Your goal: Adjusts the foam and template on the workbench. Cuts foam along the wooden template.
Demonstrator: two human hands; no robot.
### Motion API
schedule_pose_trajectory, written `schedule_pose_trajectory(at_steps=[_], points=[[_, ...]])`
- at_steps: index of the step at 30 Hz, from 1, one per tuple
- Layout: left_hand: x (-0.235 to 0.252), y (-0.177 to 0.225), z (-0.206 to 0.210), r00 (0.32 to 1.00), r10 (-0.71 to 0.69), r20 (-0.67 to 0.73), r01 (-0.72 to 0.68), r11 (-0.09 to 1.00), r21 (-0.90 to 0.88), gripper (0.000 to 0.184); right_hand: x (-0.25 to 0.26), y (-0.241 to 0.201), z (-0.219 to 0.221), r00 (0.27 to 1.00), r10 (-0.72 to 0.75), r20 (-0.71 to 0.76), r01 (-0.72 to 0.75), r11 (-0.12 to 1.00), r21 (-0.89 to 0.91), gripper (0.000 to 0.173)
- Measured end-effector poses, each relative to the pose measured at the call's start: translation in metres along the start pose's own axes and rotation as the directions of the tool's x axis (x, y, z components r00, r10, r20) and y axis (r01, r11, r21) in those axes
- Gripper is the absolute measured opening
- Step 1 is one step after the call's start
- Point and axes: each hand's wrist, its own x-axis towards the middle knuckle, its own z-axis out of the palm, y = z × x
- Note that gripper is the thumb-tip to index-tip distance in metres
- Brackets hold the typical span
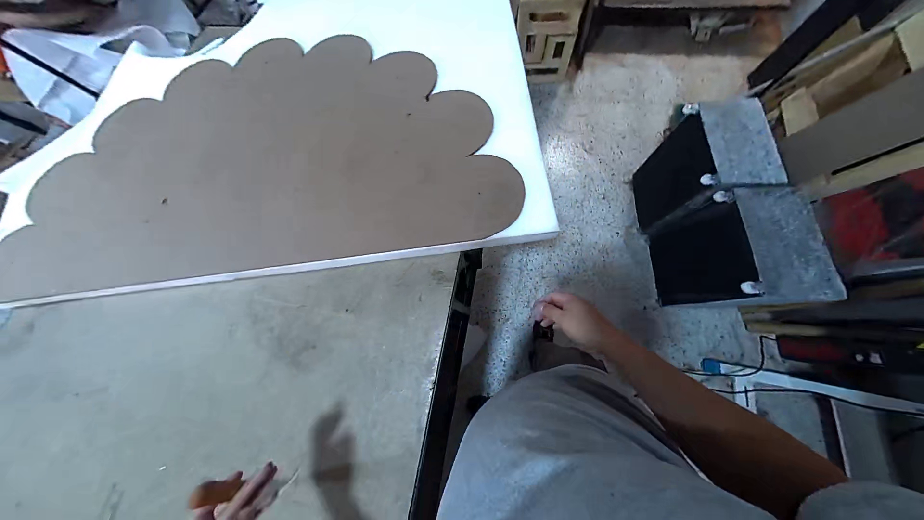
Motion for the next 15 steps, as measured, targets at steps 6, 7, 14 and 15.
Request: schedule_pose_trajectory(at_steps=[6,7,14,15], points=[[0.091,0.143,0.151,0.869,0.487,0.083,-0.480,0.794,0.373,0.004,0.052,-0.022,-0.090,0.989,-0.006,-0.146,0.016,0.998,0.067,0.043],[0.106,0.163,0.171,0.849,0.492,0.193,-0.527,0.761,0.379,0.009,0.060,-0.026,-0.098,0.984,0.014,-0.177,0.005,0.994,0.106,0.052],[0.207,0.227,0.332,0.581,0.207,0.787,-0.766,0.464,0.444,0.032,0.106,-0.035,-0.105,0.974,0.173,-0.145,-0.128,0.952,0.276,0.096],[0.221,0.224,0.354,0.524,0.202,0.828,-0.810,0.418,0.411,0.028,0.110,-0.035,-0.099,0.975,0.176,-0.136,-0.120,0.932,0.341,0.093]])
